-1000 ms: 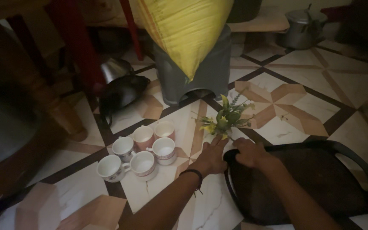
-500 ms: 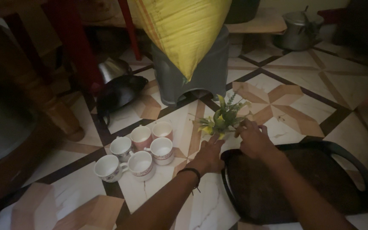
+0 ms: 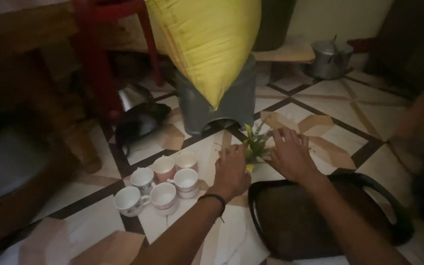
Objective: The person moves a tray, several plates, a metal canister, and a small potted plant from a table to the floor. They place the items on the floor near a set of cups, arranging them in a specific order.
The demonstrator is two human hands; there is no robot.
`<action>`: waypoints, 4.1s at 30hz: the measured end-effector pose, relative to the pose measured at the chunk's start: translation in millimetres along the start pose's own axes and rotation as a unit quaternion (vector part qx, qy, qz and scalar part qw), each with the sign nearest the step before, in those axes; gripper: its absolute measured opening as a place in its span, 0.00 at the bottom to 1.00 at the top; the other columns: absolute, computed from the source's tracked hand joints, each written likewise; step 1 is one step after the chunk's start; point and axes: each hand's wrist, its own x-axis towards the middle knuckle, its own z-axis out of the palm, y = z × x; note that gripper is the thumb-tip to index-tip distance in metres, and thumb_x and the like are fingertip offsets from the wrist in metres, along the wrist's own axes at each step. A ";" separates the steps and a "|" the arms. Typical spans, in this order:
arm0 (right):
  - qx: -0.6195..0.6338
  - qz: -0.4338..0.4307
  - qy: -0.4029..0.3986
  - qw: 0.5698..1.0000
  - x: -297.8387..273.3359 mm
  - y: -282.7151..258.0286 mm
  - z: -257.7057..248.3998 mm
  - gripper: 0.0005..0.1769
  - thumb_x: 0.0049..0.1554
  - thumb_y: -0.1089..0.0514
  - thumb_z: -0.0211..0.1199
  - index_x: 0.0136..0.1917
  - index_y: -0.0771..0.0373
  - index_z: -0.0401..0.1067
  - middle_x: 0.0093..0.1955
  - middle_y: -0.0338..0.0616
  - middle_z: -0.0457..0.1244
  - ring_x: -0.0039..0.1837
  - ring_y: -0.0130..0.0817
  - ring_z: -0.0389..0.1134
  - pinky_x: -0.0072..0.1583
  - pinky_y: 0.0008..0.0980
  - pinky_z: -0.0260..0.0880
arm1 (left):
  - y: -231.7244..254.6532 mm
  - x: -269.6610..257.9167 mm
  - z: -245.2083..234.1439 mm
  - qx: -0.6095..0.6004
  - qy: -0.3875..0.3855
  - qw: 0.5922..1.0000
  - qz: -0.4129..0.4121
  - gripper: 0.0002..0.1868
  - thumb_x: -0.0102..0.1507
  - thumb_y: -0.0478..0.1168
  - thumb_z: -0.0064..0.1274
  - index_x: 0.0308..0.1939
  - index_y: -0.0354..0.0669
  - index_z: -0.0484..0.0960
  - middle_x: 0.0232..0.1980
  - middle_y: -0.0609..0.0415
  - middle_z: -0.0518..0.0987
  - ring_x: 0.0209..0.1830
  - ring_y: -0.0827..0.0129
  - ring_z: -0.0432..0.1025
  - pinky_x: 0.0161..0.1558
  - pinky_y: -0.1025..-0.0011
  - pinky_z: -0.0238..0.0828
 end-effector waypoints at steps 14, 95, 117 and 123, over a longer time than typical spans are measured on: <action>0.002 -0.049 0.091 0.995 21.1 -43.0 -43.4 0.36 0.63 0.47 0.50 0.78 0.65 0.50 0.82 0.52 0.45 0.80 0.46 0.45 0.74 0.61 0.39 | 12.5 -4.4 -93.0 0.097 0.037 0.995 0.008 0.51 0.55 0.37 0.56 0.77 0.38 0.44 0.81 0.48 0.48 0.82 0.55 0.42 0.76 0.48 0.35; 0.292 -0.333 0.199 0.874 118.9 -564.3 -225.6 0.34 0.65 0.39 0.46 0.77 0.58 0.54 0.76 0.53 0.54 0.78 0.47 0.53 0.73 0.61 0.45 | -132.8 -284.7 -568.0 0.370 0.200 0.869 -0.259 0.49 0.65 0.60 0.45 0.76 0.25 0.48 0.80 0.31 0.50 0.82 0.45 0.43 0.78 0.50 0.37; 0.092 -0.331 0.092 0.935 174.7 -656.4 -205.4 0.47 0.55 0.43 0.63 0.81 0.48 0.45 0.82 0.56 0.42 0.83 0.51 0.40 0.76 0.66 0.34 | -166.1 -277.6 -604.4 0.332 0.172 0.904 -0.207 0.44 0.64 0.47 0.45 0.75 0.21 0.47 0.74 0.28 0.60 0.70 0.45 0.64 0.69 0.58 0.61; 0.087 -0.337 0.097 0.932 184.7 -661.7 -200.6 0.48 0.55 0.43 0.64 0.82 0.46 0.43 0.82 0.55 0.42 0.83 0.52 0.38 0.76 0.68 0.33 | -165.2 -260.1 -603.8 0.387 0.210 0.878 -0.186 0.46 0.57 0.37 0.51 0.76 0.22 0.49 0.59 0.30 0.76 0.57 0.45 0.74 0.58 0.57 0.71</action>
